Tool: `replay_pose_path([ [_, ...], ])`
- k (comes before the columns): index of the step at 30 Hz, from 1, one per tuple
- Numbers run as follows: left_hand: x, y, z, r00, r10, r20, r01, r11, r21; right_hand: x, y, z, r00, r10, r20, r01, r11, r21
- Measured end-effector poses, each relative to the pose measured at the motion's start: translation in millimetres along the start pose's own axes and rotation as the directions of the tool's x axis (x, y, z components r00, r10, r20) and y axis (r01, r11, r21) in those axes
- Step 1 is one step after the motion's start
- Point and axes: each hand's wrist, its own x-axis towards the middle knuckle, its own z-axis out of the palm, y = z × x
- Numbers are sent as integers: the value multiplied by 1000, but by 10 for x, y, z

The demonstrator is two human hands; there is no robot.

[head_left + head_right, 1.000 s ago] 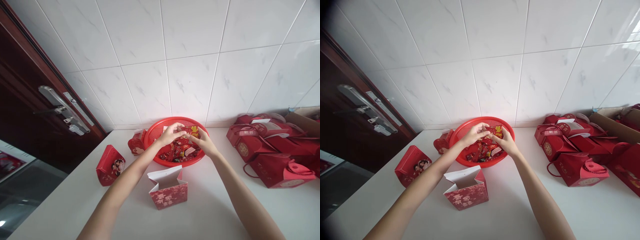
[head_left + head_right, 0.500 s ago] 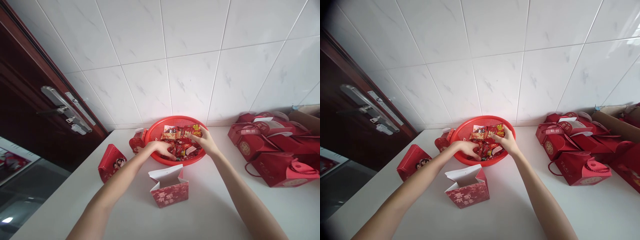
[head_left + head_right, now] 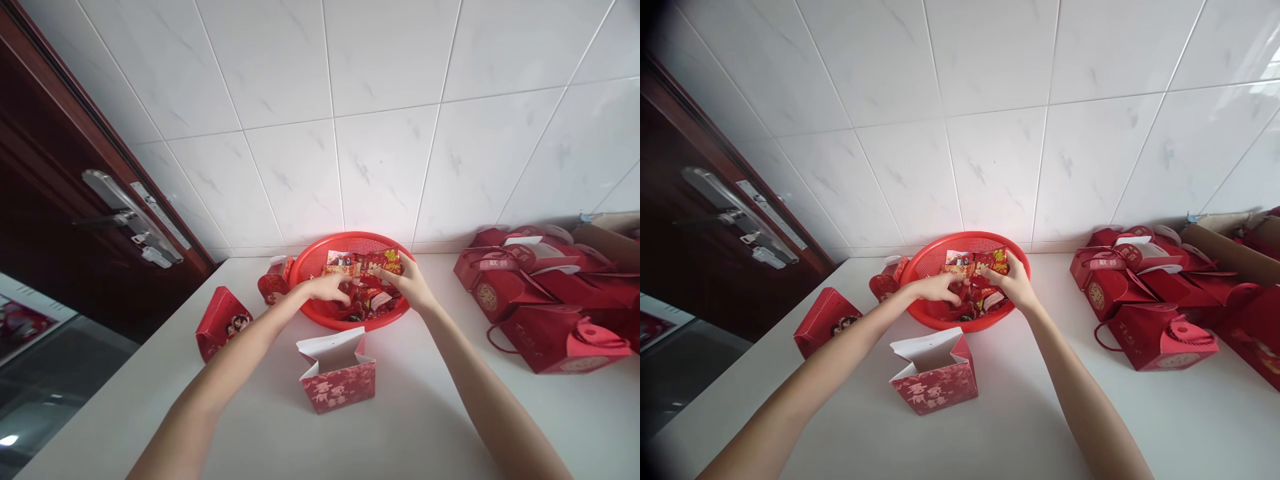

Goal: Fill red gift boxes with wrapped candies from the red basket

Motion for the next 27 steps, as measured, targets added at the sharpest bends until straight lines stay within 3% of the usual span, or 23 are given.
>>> replay_pose_path([
  [4,30,-38,3,992,109,-66,-122,960,-252,-3,-4,5,1000,0,-17,0,1000,1],
  [7,13,-43,-7,987,117,-106,-147,930,-337,-1,7,0,1000,1,-12,-1,1000,0],
  [13,13,-93,-26,981,48,-187,-117,919,-377,2,7,-1,1000,-3,-12,3,1000,-31],
  [18,85,-188,-27,962,-122,-244,12,913,-409,1,6,0,1000,-8,-27,6,999,-41],
  [21,98,-217,-42,946,-139,-292,34,941,-337,-2,10,-4,1000,-3,-23,2,999,-39],
  [24,89,-178,-60,961,-4,-277,-33,991,-131,-3,6,-3,1000,-6,-18,6,1000,-20],
  [27,103,-63,-35,973,132,-188,-119,990,81,0,-3,2,999,-21,-24,21,1000,-19],
])
